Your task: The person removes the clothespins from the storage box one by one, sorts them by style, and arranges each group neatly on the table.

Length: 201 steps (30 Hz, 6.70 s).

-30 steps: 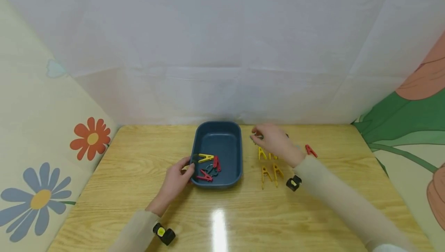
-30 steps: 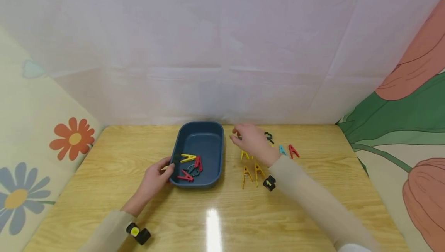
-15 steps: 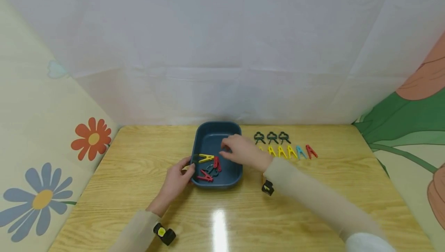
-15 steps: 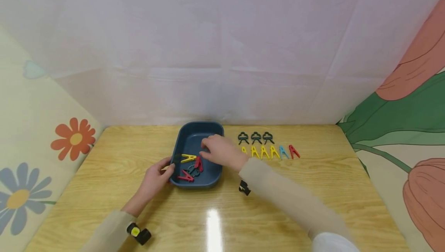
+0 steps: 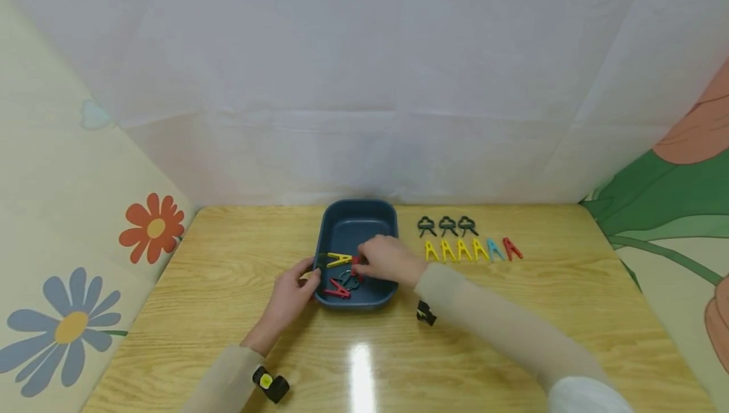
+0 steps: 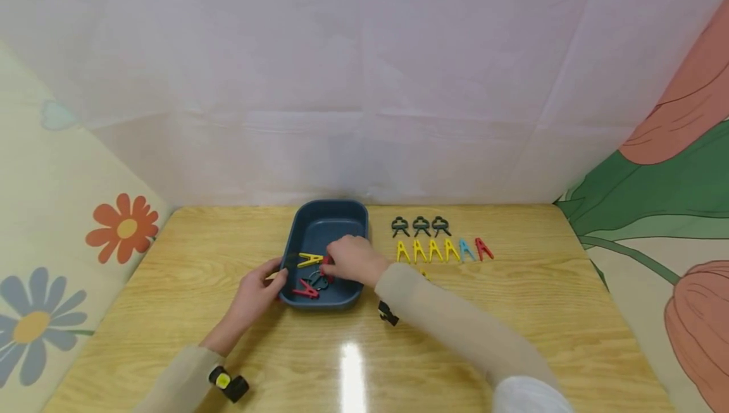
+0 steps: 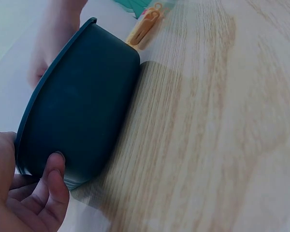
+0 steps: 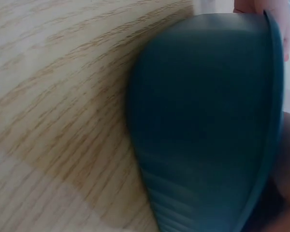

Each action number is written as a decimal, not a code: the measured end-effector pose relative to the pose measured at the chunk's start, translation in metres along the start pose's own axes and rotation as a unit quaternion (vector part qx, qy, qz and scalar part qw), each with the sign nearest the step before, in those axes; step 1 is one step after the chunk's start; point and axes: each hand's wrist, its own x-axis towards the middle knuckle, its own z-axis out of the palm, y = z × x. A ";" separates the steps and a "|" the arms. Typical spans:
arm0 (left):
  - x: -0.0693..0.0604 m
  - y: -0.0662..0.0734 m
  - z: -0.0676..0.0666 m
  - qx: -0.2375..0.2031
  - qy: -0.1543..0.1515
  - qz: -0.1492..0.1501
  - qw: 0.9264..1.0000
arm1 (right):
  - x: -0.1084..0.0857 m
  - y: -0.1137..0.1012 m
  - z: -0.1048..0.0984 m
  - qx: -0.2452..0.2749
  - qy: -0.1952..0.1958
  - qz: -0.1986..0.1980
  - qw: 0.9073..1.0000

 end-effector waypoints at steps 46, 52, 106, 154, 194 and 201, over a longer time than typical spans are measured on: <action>0.002 -0.005 0.002 0.003 0.001 0.004 1.000 | 0.004 0.002 0.003 -0.135 -0.016 0.014 0.991; 0.002 -0.006 0.003 0.004 0.005 0.006 1.000 | 0.002 0.003 -0.001 -0.124 -0.009 0.019 0.992; 0.002 -0.002 0.004 0.005 0.000 -0.001 1.000 | -0.126 0.132 -0.061 0.035 0.115 0.102 0.987; 0.001 -0.002 0.002 0.015 0.003 -0.006 1.000 | -0.209 0.236 -0.022 0.111 0.074 0.279 0.951; 0.001 0.000 0.003 0.013 0.002 -0.007 1.000 | -0.195 0.211 -0.043 0.060 0.129 0.239 0.961; 0.000 0.001 0.003 0.009 -0.001 -0.008 1.000 | -0.176 0.188 -0.049 0.054 0.146 0.196 0.968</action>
